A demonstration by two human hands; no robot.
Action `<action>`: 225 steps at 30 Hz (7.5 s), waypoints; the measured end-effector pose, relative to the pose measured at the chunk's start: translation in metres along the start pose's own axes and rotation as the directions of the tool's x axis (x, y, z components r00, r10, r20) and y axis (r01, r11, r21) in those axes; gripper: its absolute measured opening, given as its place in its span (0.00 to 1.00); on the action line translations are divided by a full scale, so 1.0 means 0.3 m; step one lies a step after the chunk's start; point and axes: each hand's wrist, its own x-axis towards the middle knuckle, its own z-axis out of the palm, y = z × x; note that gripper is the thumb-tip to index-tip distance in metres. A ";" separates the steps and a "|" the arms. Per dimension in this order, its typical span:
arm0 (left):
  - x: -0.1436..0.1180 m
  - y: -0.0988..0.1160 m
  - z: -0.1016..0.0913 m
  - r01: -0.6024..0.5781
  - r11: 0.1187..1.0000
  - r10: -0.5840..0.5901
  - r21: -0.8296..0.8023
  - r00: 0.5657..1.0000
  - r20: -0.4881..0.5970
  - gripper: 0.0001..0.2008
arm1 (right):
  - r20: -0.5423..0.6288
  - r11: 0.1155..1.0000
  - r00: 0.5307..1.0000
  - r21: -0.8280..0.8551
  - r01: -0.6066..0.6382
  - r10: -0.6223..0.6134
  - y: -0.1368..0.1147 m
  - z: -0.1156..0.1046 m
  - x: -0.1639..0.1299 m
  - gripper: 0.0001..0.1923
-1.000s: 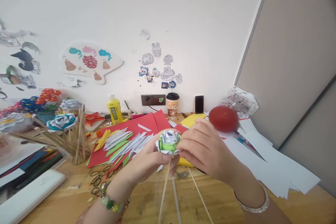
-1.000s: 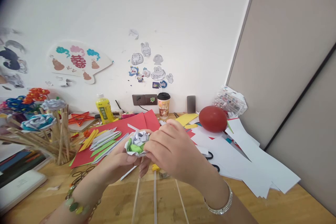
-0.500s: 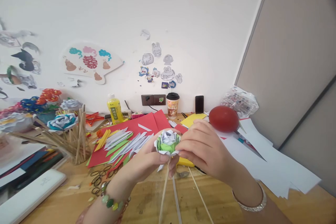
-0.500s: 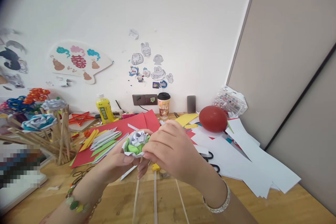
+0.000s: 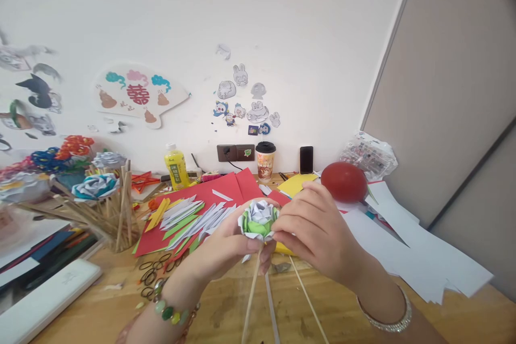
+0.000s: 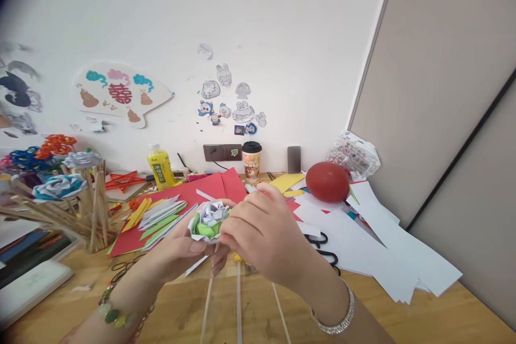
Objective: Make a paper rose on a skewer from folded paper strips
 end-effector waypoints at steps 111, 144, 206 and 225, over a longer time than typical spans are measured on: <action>-0.003 -0.046 0.003 0.041 0.992 -0.008 0.115 0.961 -0.275 0.32 | -0.001 0.997 0.998 0.052 0.057 -0.057 -0.023 0.018 -0.001 0.11; -0.002 -0.035 0.011 -0.066 0.996 0.058 -0.054 0.989 -0.133 0.30 | 0.118 0.962 0.965 0.120 -0.246 0.232 -0.052 -0.024 0.016 0.08; 0.002 -0.024 0.006 -0.136 0.990 0.140 0.031 0.969 -0.203 0.31 | -0.003 0.967 0.992 0.225 -0.120 0.124 -0.025 0.020 0.006 0.07; -0.003 -0.030 -0.061 -0.118 0.993 0.118 -0.008 0.991 0.069 0.26 | -0.004 0.955 0.995 0.283 -0.092 0.098 0.015 0.014 -0.002 0.05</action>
